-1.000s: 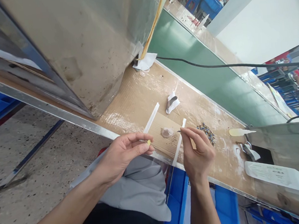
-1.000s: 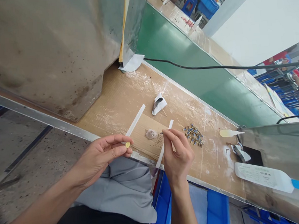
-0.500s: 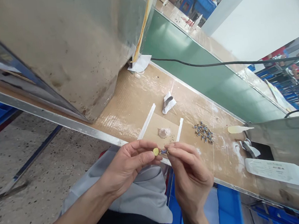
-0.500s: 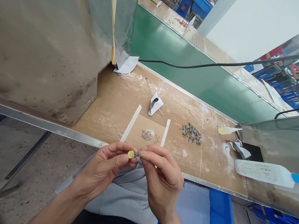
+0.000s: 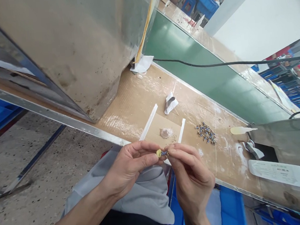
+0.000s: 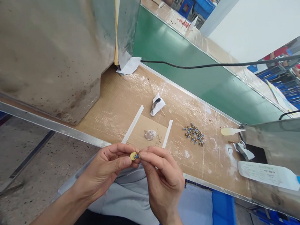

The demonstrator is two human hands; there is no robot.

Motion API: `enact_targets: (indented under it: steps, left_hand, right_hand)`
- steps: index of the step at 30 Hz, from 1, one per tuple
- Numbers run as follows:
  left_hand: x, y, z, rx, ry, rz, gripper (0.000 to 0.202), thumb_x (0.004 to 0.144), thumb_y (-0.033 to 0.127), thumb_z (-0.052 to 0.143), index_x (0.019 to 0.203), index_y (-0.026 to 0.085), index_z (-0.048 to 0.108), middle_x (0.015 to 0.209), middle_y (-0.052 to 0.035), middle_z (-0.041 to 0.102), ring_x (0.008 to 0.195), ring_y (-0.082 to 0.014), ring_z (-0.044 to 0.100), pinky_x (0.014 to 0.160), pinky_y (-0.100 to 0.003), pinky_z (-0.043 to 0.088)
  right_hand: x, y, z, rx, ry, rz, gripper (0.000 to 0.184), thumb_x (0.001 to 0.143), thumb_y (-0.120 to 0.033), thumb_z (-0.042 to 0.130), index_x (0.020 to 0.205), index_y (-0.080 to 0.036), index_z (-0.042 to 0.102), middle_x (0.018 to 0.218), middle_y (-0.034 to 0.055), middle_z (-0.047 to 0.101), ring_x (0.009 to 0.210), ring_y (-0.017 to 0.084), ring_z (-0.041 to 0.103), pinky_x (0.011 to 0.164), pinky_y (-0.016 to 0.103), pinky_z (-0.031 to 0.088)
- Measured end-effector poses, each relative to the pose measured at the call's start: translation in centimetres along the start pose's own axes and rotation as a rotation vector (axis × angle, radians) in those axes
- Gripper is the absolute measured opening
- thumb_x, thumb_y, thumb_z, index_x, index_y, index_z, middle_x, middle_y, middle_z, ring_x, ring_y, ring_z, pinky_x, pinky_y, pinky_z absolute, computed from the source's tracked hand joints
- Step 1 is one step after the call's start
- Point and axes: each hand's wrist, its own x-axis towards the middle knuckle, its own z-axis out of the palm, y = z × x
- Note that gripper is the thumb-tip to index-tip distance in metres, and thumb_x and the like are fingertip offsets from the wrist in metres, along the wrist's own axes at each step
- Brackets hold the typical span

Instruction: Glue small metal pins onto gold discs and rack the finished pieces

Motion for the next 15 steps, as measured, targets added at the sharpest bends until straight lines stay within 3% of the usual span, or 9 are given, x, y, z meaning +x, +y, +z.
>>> enact_targets:
  steps: [15]
  left_hand:
    - [-0.46,0.19,0.35,0.057,0.028,0.012,0.020,0.087,0.020,0.103,0.104,0.018,0.093,0.100,-0.0047,0.093,0.090,-0.0148,0.087,0.091,-0.022,0.070]
  right_hand:
    - [0.13,-0.27,-0.14,-0.056,-0.007,-0.069,0.028,0.104,-0.004,0.079,0.117,-0.027,0.088,0.117,0.0047,0.083,0.105,0.021,0.083,0.092,0.034,0.070]
